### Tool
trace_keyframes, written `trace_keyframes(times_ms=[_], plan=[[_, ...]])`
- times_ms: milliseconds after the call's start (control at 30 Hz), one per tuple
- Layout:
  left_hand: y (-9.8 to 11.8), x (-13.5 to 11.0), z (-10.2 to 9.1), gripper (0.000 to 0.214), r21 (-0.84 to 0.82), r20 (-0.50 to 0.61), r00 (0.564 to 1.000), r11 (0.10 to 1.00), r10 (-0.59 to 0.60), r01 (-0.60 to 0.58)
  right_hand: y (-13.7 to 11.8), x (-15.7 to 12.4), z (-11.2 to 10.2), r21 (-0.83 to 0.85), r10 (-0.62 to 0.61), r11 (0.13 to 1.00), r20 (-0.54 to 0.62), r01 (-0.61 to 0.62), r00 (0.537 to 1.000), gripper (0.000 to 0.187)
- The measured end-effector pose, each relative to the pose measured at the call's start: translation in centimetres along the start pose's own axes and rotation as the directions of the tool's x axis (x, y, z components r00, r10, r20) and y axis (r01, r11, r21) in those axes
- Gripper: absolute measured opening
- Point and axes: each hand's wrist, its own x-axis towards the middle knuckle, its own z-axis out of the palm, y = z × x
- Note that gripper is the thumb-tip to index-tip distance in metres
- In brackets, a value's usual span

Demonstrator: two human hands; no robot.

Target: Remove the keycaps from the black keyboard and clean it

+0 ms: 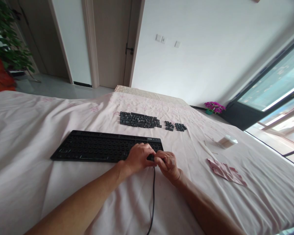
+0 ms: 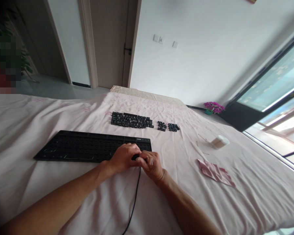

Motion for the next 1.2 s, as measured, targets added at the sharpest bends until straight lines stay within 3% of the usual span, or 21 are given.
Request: trace_keyframes(times_ms=[233, 500, 733, 1200], plan=[[0.7, 0.0, 1.1, 0.033, 0.126, -0.043, 0.998, 0.991, -0.043, 0.048, -1.1, 1.1, 0.3, 0.03, -0.024, 0.999, -0.033, 0.025, 0.999, 0.038], [0.7, -0.3, 1.0, 0.03, 0.118, -0.063, 0.996, 0.991, -0.063, 0.07, -1.2, 1.6, 0.1, 0.062, 0.128, 0.989, 0.076, -0.133, 0.989, 0.041], [0.7, -0.5, 1.3, 0.036, 0.095, -0.108, 0.992, 0.993, -0.062, 0.072, -0.9, 1.1, 0.2, -0.01, 0.031, 0.999, -0.006, -0.031, 1.0, 0.041], [0.9, -0.9, 1.7, 0.028, 0.188, -0.141, 0.99, 0.98, -0.032, 0.059, -1.3, 0.8, 0.3, -0.129, -0.085, 0.988, 0.003, 0.084, 0.996, 0.031]])
